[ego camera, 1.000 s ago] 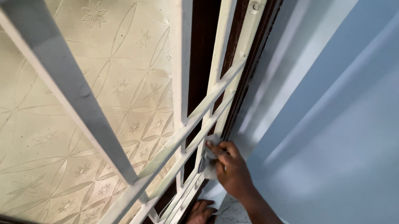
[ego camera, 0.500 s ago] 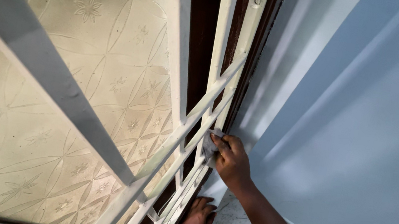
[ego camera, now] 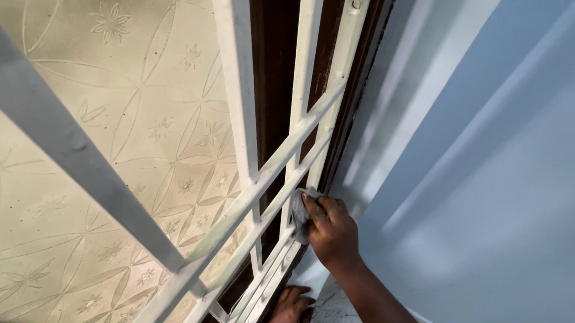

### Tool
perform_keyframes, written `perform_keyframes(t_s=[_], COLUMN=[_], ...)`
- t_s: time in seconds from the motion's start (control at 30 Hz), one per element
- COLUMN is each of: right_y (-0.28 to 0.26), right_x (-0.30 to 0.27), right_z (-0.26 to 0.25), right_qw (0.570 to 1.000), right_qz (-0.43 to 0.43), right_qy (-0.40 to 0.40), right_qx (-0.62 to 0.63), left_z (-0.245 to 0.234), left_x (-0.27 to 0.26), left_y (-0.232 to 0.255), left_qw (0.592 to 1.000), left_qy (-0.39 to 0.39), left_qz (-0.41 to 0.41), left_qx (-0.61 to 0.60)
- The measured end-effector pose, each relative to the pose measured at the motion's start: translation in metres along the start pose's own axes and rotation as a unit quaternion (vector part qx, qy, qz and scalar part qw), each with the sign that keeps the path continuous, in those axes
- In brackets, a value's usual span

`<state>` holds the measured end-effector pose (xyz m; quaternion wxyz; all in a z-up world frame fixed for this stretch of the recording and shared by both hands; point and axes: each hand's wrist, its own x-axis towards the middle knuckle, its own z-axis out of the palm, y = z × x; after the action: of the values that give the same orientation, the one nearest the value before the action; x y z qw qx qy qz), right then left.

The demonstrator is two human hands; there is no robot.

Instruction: The person cleans a window frame and the surrounding wall with a cloth, wiping along the edges and corners of the brown frame and the white grill.

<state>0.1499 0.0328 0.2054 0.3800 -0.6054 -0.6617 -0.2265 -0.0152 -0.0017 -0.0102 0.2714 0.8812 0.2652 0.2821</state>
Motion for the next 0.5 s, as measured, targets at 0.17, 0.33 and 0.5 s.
perform_keyframes(t_s=[0.17, 0.33, 0.5], right_y=[0.009, 0.029, 0.038], right_x=[-0.011, -0.042, -0.061], right_z=[0.009, 0.014, 0.026], right_qw=[0.999, 0.989, 0.975], right_qz=[0.008, 0.036, 0.039], right_qy=[-0.008, -0.005, -0.194], right_qx=[0.030, 0.143, 0.099], left_z=[0.002, -0.003, -0.005], left_x=[-0.001, 0.001, 0.002], left_y=[-0.003, -0.001, -0.002], left_qw=[1.000, 1.000, 1.000], left_qy=[0.009, 0.009, -0.003], left_qz=[0.007, -0.006, -0.003], left_qx=[0.000, -0.011, 0.004])
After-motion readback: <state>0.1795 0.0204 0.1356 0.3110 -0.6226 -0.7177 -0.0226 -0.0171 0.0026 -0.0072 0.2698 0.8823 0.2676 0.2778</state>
